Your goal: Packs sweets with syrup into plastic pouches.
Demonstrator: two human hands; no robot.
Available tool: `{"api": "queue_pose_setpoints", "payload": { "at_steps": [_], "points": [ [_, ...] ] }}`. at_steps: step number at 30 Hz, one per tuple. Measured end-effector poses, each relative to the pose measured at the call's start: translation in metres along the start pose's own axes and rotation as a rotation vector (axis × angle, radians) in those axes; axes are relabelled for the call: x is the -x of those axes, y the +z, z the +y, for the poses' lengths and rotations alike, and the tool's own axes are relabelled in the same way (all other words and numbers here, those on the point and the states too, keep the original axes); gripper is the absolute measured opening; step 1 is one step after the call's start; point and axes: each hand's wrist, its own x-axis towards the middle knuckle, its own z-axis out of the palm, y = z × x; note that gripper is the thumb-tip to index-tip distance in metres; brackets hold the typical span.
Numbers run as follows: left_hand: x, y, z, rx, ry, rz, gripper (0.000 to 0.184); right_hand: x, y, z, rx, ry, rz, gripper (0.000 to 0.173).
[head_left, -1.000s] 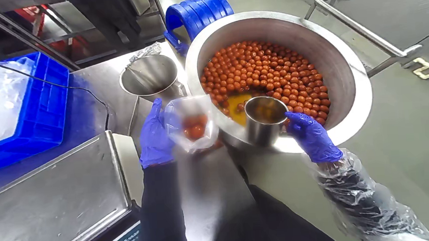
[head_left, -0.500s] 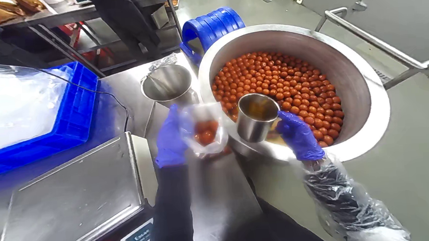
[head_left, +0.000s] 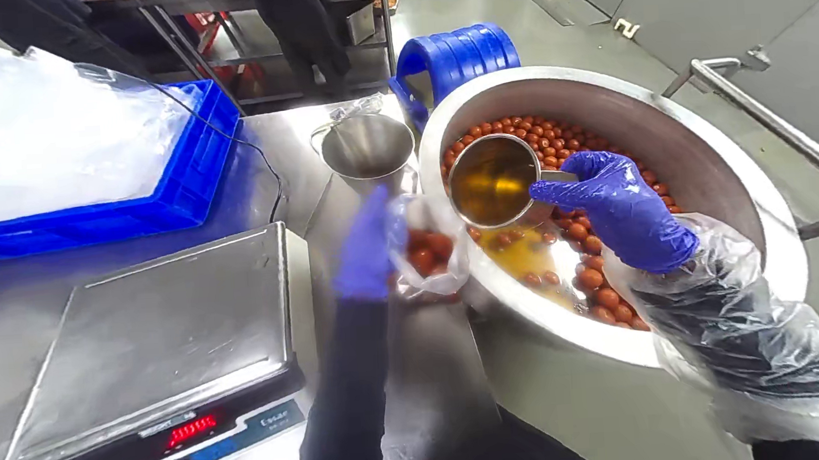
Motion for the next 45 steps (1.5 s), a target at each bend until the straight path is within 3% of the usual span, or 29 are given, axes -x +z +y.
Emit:
{"api": "queue_pose_setpoints", "payload": {
  "at_steps": [7,22,36,39,43,45],
  "points": [
    [0.001,0.002,0.001,-0.003,0.008,0.041,0.045,-0.001,0.017,-0.038,0.343,0.025,-0.107,0.014],
    [0.004,0.002,0.0,-0.027,0.001,0.086,0.039,0.0,0.024,-0.038,0.498,-0.209,-0.148,0.024],
    [0.006,0.005,0.0,-0.054,0.009,0.13,0.035,0.004,0.019,-0.036,0.626,-0.418,-0.103,0.02],
    [0.005,0.005,-0.001,-0.025,0.012,0.111,0.036,0.005,0.017,-0.036,0.552,-0.345,-0.086,0.023],
    [0.004,0.001,-0.002,-0.016,-0.002,0.051,0.043,0.005,0.017,-0.035,0.37,-0.042,-0.053,0.021],
    [0.003,0.0,-0.002,-0.018,-0.02,0.025,0.046,0.002,0.018,-0.029,0.255,0.024,-0.029,0.019]
  ]
}}
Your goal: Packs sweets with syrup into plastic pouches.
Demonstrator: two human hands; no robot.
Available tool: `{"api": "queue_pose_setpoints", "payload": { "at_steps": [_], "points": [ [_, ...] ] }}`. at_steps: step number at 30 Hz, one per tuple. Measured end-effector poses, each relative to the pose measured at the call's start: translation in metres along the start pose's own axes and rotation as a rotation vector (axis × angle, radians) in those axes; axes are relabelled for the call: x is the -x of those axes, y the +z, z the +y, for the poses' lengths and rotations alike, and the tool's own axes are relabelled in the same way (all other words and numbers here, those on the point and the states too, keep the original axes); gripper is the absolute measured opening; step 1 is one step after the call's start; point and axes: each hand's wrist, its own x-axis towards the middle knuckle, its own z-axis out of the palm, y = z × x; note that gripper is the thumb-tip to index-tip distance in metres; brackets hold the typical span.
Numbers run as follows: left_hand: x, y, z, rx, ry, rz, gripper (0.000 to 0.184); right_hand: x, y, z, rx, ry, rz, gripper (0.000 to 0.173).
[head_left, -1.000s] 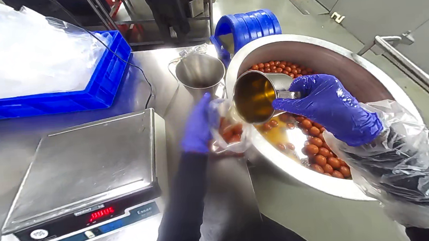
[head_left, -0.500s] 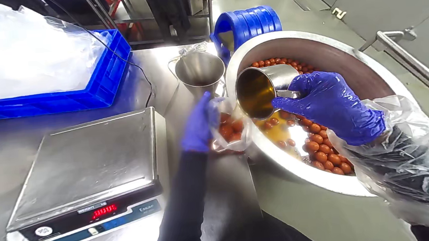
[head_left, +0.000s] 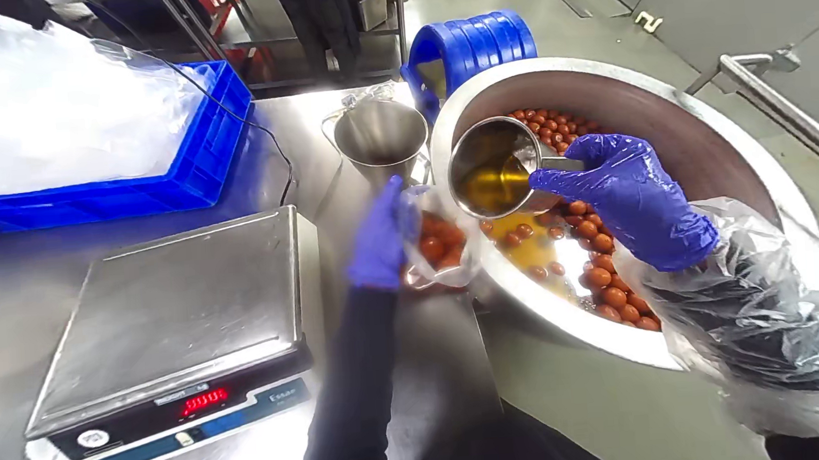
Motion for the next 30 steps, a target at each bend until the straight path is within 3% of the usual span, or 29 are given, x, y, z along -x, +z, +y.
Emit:
{"api": "queue_pose_setpoints", "payload": {
  "at_steps": [3,11,17,26,30],
  "points": [
    [-0.002,-0.001,-0.001,0.017,-0.022,-0.017,0.046,-0.004,0.0,0.017,-0.193,-0.027,0.033,0.019],
    [0.0,0.003,-0.002,0.017,0.014,0.027,0.041,-0.002,-0.024,0.014,-0.414,-0.156,0.137,0.026],
    [0.001,0.002,-0.003,0.042,0.037,0.025,0.041,-0.005,-0.034,0.039,-0.606,-0.215,0.241,0.027],
    [0.002,0.0,-0.003,0.014,0.016,-0.029,0.047,-0.011,0.01,0.151,-0.617,0.172,0.356,0.028],
    [0.003,-0.002,-0.003,0.007,0.028,-0.045,0.049,-0.003,0.008,0.172,-0.636,0.183,0.397,0.026]
  ]
}}
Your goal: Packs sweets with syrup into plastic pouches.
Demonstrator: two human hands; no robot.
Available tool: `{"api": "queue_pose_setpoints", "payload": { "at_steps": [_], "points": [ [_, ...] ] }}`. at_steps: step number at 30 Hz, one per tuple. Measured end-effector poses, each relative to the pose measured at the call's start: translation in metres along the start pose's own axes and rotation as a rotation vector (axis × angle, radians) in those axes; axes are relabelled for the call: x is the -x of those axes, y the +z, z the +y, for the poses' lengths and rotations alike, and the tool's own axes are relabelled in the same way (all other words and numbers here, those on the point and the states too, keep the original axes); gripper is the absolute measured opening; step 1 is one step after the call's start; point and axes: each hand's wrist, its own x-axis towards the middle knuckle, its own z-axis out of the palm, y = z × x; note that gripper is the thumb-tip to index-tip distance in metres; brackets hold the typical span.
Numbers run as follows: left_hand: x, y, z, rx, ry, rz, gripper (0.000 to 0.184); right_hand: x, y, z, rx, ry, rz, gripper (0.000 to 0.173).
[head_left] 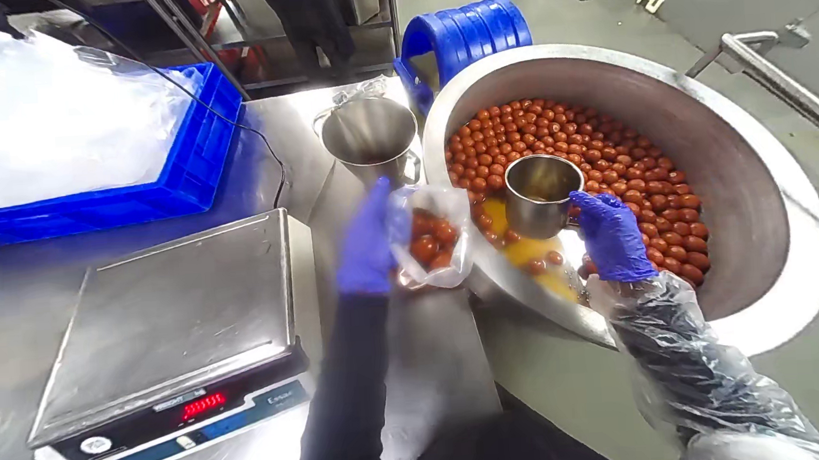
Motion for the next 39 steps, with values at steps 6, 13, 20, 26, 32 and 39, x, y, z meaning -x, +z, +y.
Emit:
{"api": "queue_pose_setpoints", "payload": {
  "at_steps": [6,13,20,26,32,39],
  "points": [
    [-0.002,-0.002,0.0,-0.015,-0.012,0.007,0.048,-0.002,-0.008,0.007,0.064,0.035,0.05,0.026],
    [-0.003,-0.002,0.0,0.04,-0.049,0.022,0.047,-0.012,0.03,-0.066,0.026,-0.102,-0.132,0.028],
    [-0.002,-0.004,0.0,0.071,-0.041,0.003,0.049,-0.033,0.15,-0.123,-0.129,-0.265,-0.432,0.027],
    [-0.001,-0.007,0.0,0.104,-0.066,-0.022,0.05,-0.057,0.248,-0.076,-0.066,-0.098,-0.517,0.012],
    [-0.002,-0.012,-0.003,0.174,-0.071,-0.047,0.044,-0.067,0.291,-0.029,0.047,0.022,-0.596,0.011],
    [0.0,-0.01,-0.004,0.208,-0.054,-0.034,0.041,-0.067,0.293,-0.023,0.411,-0.059,-0.795,0.019]
  ]
}}
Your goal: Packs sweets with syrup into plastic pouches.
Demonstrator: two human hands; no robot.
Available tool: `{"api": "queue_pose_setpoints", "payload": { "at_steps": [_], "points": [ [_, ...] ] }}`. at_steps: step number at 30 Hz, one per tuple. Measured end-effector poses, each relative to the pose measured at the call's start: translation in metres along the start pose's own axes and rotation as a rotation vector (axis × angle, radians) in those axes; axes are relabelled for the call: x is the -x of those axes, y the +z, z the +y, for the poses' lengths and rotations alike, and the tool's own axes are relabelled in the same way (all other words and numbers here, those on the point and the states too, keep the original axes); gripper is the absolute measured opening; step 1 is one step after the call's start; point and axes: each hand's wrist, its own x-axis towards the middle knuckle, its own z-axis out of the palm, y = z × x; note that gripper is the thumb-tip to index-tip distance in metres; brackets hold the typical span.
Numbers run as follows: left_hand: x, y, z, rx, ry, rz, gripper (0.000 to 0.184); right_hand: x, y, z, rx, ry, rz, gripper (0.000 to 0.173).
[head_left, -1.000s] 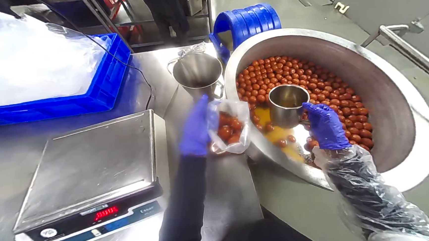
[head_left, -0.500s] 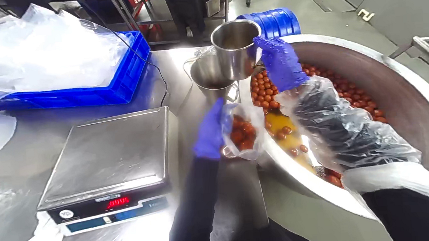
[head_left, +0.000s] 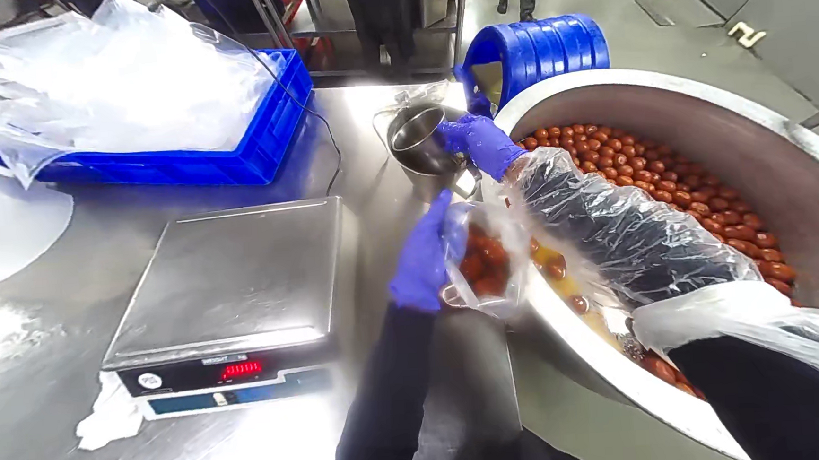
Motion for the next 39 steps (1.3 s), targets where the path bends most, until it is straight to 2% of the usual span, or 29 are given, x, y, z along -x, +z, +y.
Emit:
{"api": "queue_pose_setpoints", "payload": {
  "at_steps": [4,8,10,13,15,17,19,21,24,27,29,31,33,36,39],
  "points": [
    [0.001,0.001,0.001,0.016,-0.013,0.019,0.04,-0.006,-0.006,-0.005,0.142,0.06,-0.095,0.019],
    [0.002,0.002,0.001,-0.025,-0.017,0.007,0.044,0.001,-0.008,-0.029,0.688,0.132,-0.163,0.034],
    [0.002,0.004,0.002,-0.06,-0.016,0.021,0.045,0.002,-0.005,-0.036,0.858,0.148,-0.179,0.038],
    [0.003,0.006,0.002,-0.095,-0.012,0.052,0.045,0.0,-0.004,-0.039,1.008,0.153,-0.185,0.047],
    [0.002,0.004,0.001,-0.121,0.006,0.048,0.045,0.002,-0.008,-0.042,1.015,0.137,-0.158,0.048],
    [0.001,0.002,0.001,-0.134,0.012,0.037,0.046,0.006,-0.02,-0.032,0.894,0.03,-0.032,0.044],
    [0.001,-0.001,0.001,-0.132,0.015,0.013,0.046,0.016,-0.04,-0.004,0.668,-0.117,0.184,0.037],
    [0.001,-0.001,0.001,-0.142,0.032,0.006,0.046,0.063,-0.061,0.006,0.414,-0.133,0.311,0.032],
    [0.002,0.0,0.003,-0.163,0.012,0.008,0.046,0.175,-0.069,0.009,-0.03,0.047,0.314,0.03],
    [0.003,0.003,0.004,-0.227,0.023,0.033,0.043,0.227,-0.048,0.044,-0.444,0.273,0.322,0.029],
    [0.004,0.005,0.003,-0.253,0.025,0.065,0.042,0.242,-0.027,0.063,-0.706,0.382,0.29,0.033],
    [0.005,0.007,0.001,-0.283,0.042,0.089,0.04,0.248,-0.012,0.067,-0.935,0.379,0.222,0.041],
    [0.009,0.006,-0.002,-0.291,0.074,0.088,0.037,0.246,-0.003,0.063,-1.097,0.35,0.233,0.043],
    [0.02,0.004,0.004,-0.296,0.088,0.123,0.036,0.244,0.004,0.052,-1.163,0.317,0.304,0.044],
    [0.043,0.001,0.018,-0.322,0.025,0.184,0.042,0.252,0.006,0.036,-1.185,0.257,0.331,0.042]
  ]
}}
